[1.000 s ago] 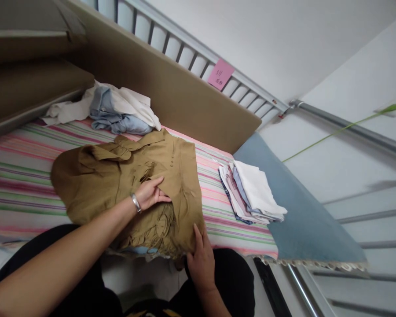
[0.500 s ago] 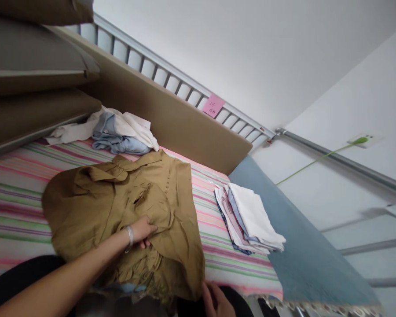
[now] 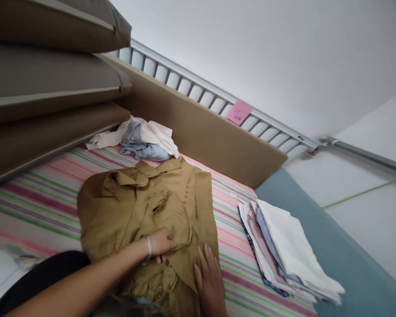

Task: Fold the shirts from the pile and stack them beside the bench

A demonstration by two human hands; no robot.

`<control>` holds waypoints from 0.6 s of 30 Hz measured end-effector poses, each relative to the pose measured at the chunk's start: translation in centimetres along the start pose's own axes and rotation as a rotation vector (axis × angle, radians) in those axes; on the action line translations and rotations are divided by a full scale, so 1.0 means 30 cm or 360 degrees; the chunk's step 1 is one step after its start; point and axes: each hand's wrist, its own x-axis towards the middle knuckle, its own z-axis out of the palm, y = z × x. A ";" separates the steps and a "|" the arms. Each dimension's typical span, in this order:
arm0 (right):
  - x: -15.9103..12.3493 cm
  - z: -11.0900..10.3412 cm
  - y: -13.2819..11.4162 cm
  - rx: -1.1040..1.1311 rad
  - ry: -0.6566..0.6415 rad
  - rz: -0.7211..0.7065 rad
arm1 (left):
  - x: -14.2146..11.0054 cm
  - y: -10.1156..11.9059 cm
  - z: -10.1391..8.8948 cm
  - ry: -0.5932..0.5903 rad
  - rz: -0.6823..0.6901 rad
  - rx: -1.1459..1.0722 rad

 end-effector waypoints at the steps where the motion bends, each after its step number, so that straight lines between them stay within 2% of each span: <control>1: -0.007 0.004 0.010 -0.0001 0.0004 -0.0009 | 0.002 0.002 0.000 0.0037 0.0020 0.0017; 5: -0.004 0.007 0.052 0.0068 0.0019 -0.0025 | 0.008 0.006 -0.003 0.0105 0.0019 0.0092; 9: 0.027 -0.005 0.048 0.0284 -0.0027 0.0117 | -0.010 0.021 -0.046 0.0155 -0.0012 0.0027; 14: 0.039 -0.075 -0.086 0.0530 -0.0080 0.0339 | -0.036 0.066 -0.126 0.0360 0.0090 -0.0208; 16: 0.064 -0.115 -0.147 0.0614 -0.0066 0.0340 | -0.030 0.070 -0.130 0.0369 0.0125 -0.0216; 18: 0.128 -0.168 -0.194 0.0719 -0.0060 0.0327 | -0.026 0.062 -0.113 0.0377 0.0212 -0.0131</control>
